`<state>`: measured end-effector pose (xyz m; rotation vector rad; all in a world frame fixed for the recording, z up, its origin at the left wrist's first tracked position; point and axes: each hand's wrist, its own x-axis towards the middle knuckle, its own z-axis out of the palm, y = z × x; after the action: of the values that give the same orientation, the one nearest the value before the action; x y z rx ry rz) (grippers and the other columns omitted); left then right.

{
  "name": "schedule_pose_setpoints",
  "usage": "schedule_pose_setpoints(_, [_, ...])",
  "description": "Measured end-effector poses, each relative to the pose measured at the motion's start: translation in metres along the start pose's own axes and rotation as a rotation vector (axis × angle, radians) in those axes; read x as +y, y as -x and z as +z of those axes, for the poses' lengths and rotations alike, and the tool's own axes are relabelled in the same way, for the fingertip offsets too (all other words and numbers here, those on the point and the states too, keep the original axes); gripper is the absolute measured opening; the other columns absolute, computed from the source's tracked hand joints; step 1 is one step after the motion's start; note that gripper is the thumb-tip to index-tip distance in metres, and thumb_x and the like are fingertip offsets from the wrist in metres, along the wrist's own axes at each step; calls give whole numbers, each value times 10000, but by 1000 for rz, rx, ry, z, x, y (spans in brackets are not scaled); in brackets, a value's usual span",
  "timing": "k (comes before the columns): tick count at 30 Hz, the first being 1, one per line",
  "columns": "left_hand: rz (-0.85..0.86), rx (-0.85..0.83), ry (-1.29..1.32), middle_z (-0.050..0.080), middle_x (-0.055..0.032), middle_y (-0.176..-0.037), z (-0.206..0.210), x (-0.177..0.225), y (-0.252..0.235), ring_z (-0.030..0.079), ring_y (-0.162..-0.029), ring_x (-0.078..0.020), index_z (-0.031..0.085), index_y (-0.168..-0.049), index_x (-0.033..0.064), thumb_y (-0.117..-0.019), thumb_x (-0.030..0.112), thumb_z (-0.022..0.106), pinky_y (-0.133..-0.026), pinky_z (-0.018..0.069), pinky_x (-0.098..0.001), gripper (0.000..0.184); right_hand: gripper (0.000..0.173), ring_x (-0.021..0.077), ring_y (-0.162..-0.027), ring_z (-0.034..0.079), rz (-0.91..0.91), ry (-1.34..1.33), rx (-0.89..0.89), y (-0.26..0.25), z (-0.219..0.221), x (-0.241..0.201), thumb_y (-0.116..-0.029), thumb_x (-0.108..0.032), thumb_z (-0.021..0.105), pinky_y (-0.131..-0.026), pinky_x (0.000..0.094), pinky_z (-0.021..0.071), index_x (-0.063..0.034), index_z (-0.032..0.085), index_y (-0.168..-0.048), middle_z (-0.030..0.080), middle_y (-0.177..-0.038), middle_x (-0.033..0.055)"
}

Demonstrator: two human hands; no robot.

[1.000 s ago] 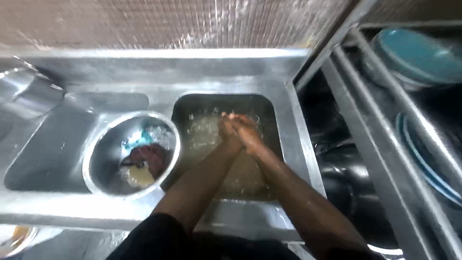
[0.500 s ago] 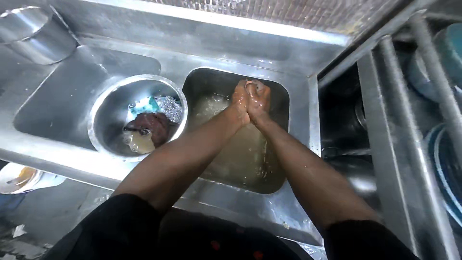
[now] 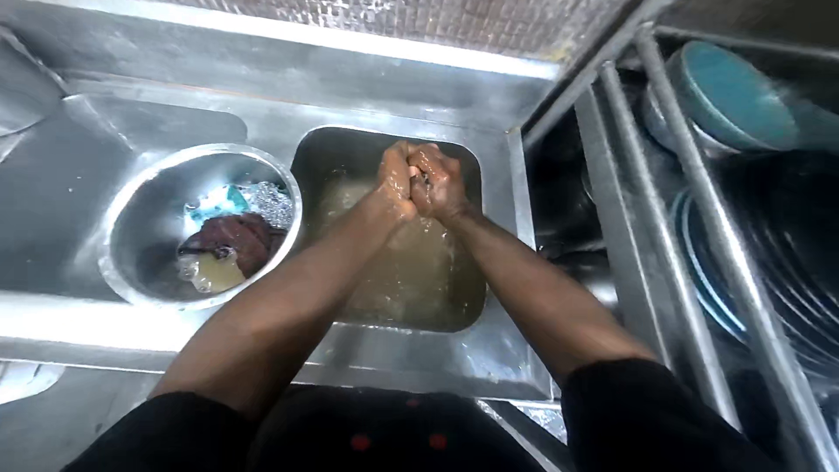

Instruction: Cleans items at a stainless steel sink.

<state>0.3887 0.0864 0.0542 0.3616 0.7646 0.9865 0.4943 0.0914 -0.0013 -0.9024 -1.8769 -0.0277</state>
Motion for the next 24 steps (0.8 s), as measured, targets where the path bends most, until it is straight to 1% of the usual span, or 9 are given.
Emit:
schedule_pose_setpoints(4, [-44, -69, -131, 585, -14, -711, 9, 0, 10, 577, -588, -103, 625, -1019, 99, -1046, 270, 440, -535, 495, -257, 254, 380, 296, -824, 700, -156, 98, -39, 9, -21, 3, -965, -347, 511, -650, 419, 579, -12, 687, -925, 686, -932, 197])
schedule_pose_setpoints(6, [-65, -135, -165, 574, -18, -729, 16, -3, 14, 590, -638, -117, 575, -934, 125, -1077, 380, 441, -592, 524, -286, 322, 489, 339, -974, 706, -98, 149, -55, 18, -31, 0, -975, -442, 480, -763, 451, 591, 6, 667, -1033, 696, -1053, 234])
schedule_pose_setpoints(9, [-44, -199, -290, 603, -16, -833, 22, -8, 18, 619, -753, -123, 604, -1074, 136, -1067, 453, 493, -696, 551, -305, 336, 728, 408, -1337, 522, 257, 145, -97, 32, -40, -23, -994, -541, 430, -1090, 558, 436, 72, 529, -1373, 544, -1411, 293])
schedule_pose_setpoints(12, [-64, -155, -554, 653, -86, -979, 16, -19, 14, 653, -847, -181, 599, -1249, 98, -1062, 472, 510, -739, 572, -371, 427, 769, 351, -1550, 181, 659, -47, -283, 38, -64, -45, -957, -488, 523, -1199, 661, 157, -126, 326, -1606, 249, -1683, 120])
schedule_pose_setpoints(14, [-38, -104, -778, 655, -112, -969, 13, -32, 17, 619, -788, -199, 645, -1217, 76, -1070, 537, 454, -664, 531, -392, 520, 757, 276, -1542, 237, 793, -215, -338, 44, -86, -55, -913, -351, 666, -1237, 569, 218, -168, 382, -1590, 274, -1680, 79])
schedule_pose_setpoints(18, [-63, -134, -783, 651, -157, -947, 11, -66, 35, 617, -816, -247, 675, -1095, 21, -1094, 542, 359, -708, 527, -459, 610, 750, 145, -1333, 528, 968, -361, -313, 63, -110, -86, -880, -142, 701, -1079, 360, 498, -139, 398, -1566, 468, -1541, 75])
schedule_pose_setpoints(20, [-222, -229, -617, 662, -156, -1098, 0, -68, 36, 633, -994, -248, 646, -1224, 41, -1082, 576, 353, -865, 536, -472, 626, 675, 134, -1244, 601, 1038, -293, -309, 71, -112, -95, -956, -141, 663, -1030, 366, 538, -180, 398, -1575, 544, -1481, 53])
schedule_pose_setpoints(22, [-388, -283, -553, 656, -112, -1108, -11, -60, 34, 634, -986, -234, 600, -1284, 130, -1029, 701, 294, -810, 543, -454, 696, 487, 179, -1081, 681, 1157, -277, -208, 82, -109, -100, -1026, -145, 587, -872, 415, 601, -192, 494, -1502, 621, -1375, 63])
schedule_pose_setpoints(24, [-447, -305, -677, 514, -163, -1486, -27, -31, 36, 520, -1325, -349, 364, -1565, 193, -1031, 687, 347, -1002, 468, -611, 728, 315, 243, -922, 717, 1273, -330, -54, 94, -101, -95, -1053, -112, 530, -728, 482, 643, -110, 554, -1367, 653, -1207, 116])
